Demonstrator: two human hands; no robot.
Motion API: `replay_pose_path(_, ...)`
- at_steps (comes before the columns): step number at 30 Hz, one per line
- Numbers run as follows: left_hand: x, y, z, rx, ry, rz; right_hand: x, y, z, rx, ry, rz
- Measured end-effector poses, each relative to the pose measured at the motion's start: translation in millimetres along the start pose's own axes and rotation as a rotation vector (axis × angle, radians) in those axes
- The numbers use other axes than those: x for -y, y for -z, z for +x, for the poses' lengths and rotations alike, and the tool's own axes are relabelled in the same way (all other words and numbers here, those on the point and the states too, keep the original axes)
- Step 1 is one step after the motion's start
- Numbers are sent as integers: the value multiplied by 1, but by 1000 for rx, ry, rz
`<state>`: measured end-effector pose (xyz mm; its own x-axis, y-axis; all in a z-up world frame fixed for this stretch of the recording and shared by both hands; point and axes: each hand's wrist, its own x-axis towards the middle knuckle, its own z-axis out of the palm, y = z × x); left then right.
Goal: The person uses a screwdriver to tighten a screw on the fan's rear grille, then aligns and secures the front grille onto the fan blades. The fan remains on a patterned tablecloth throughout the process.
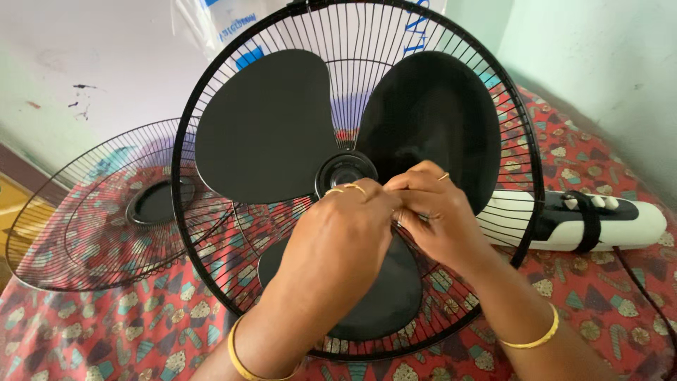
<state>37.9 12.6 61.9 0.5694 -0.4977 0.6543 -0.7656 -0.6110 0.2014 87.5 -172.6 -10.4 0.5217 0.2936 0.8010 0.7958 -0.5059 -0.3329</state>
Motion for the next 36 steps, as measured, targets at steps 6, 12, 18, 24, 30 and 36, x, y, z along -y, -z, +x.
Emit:
replay_pose_path(6, 2, 0, 4, 23, 71, 37, -3, -6, -4, -45, 73, -51)
replay_pose_path(12, 9, -11, 1, -17, -100, 128, 0, -7, -6, -115, 67, -141)
replay_pose_path(18, 14, -12, -1, 58, -79, 71, 3, -6, -3, -81, 57, -65)
replay_pose_path(24, 19, -13, 1, 33, -198, 214, -1, -7, -6, -97, 33, 2)
replay_pose_path(30, 17, -19, 3, -21, -332, 365, -1, -7, -7, -104, -44, -37)
replay_pose_path(36, 5, 10, 8, -130, -371, 246, 3, 15, 4, -128, 83, -316)
